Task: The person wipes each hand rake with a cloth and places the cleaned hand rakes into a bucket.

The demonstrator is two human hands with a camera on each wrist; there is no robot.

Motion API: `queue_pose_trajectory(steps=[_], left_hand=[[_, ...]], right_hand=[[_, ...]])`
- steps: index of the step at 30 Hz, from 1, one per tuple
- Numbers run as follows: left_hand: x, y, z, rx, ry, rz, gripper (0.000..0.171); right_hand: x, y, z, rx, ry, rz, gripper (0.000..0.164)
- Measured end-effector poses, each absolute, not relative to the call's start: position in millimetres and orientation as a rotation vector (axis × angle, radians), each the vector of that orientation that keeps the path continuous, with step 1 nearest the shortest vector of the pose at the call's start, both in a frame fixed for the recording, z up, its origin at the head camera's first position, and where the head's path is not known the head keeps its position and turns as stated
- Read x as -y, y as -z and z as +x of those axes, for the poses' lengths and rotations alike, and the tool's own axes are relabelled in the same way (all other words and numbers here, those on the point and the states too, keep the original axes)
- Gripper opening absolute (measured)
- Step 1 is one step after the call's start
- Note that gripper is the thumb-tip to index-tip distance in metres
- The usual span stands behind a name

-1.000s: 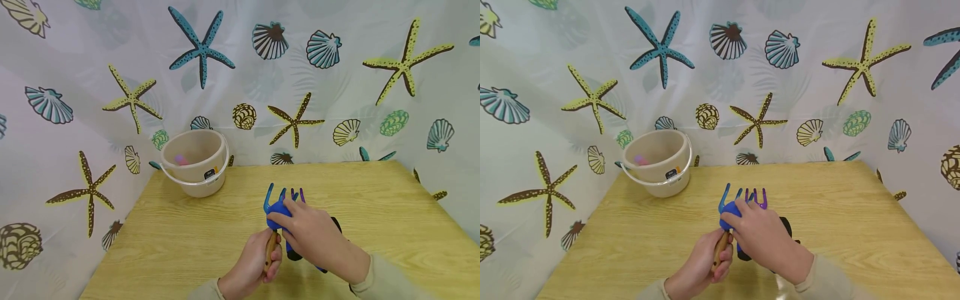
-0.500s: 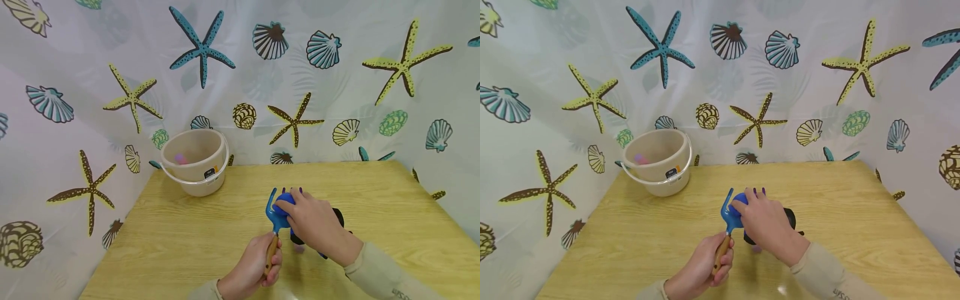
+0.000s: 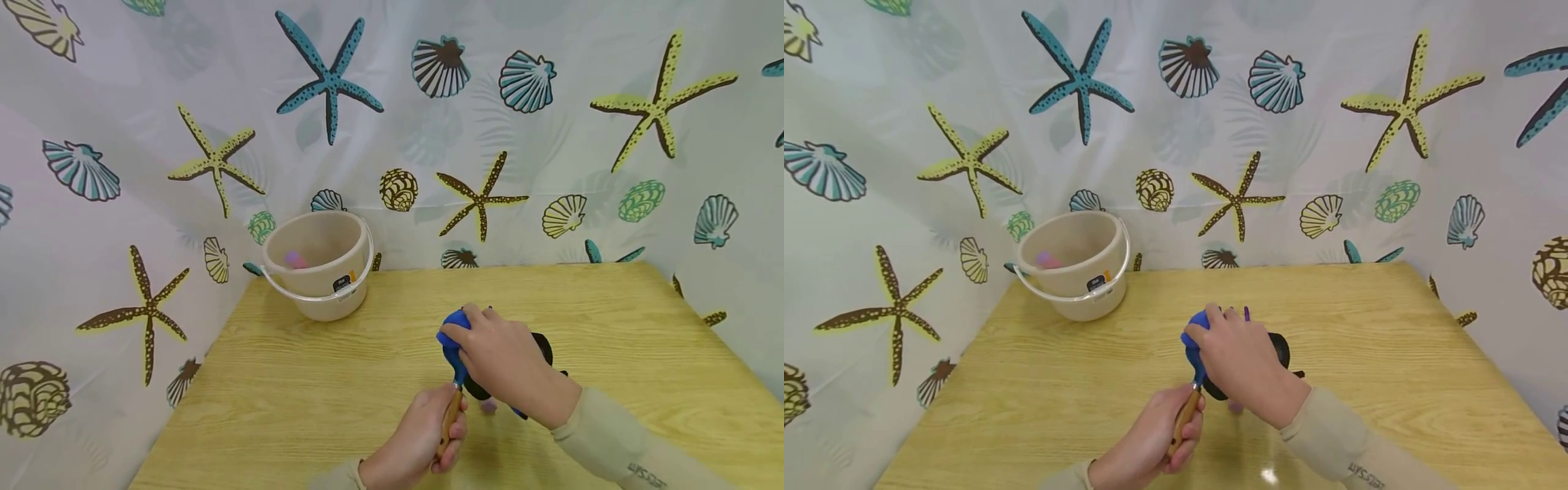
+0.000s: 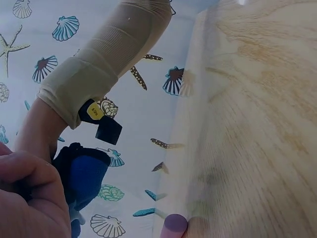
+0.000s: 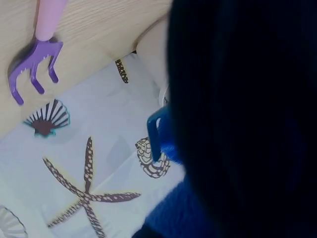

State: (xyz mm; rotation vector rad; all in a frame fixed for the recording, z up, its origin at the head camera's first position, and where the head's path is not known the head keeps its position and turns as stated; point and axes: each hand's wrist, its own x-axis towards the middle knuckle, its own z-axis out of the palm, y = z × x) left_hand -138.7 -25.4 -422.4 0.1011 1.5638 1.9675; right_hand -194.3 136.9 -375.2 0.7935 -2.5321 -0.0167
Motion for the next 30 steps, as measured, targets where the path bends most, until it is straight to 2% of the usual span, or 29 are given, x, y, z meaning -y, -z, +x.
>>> queue_pose_trajectory(steps=[6,14,20,25,30], left_hand=[[26,423,-143,-1.509,-1.999,0.031,0.030],[32,421,-148,-1.412,-2.118,0.010,0.030],[37,416,-145,-1.321,-2.116,0.087,0.029],[40,415,-144,-1.287,-2.120,0.124,0.030],[47,410,-151,-1.361,-2.128,0.169,0.025]], right_hand=[[-134,375,-199,2.497,0.098,0.754,0.028],[-146,364,-178,2.715,-0.315,0.853,0.032],[-166,381,-181,2.692,-0.405,0.780,0.039],[-177,398,-185,2.546,-0.312,0.754,0.044],[-183,393,-188,2.332,-0.214,0.765,0.049]])
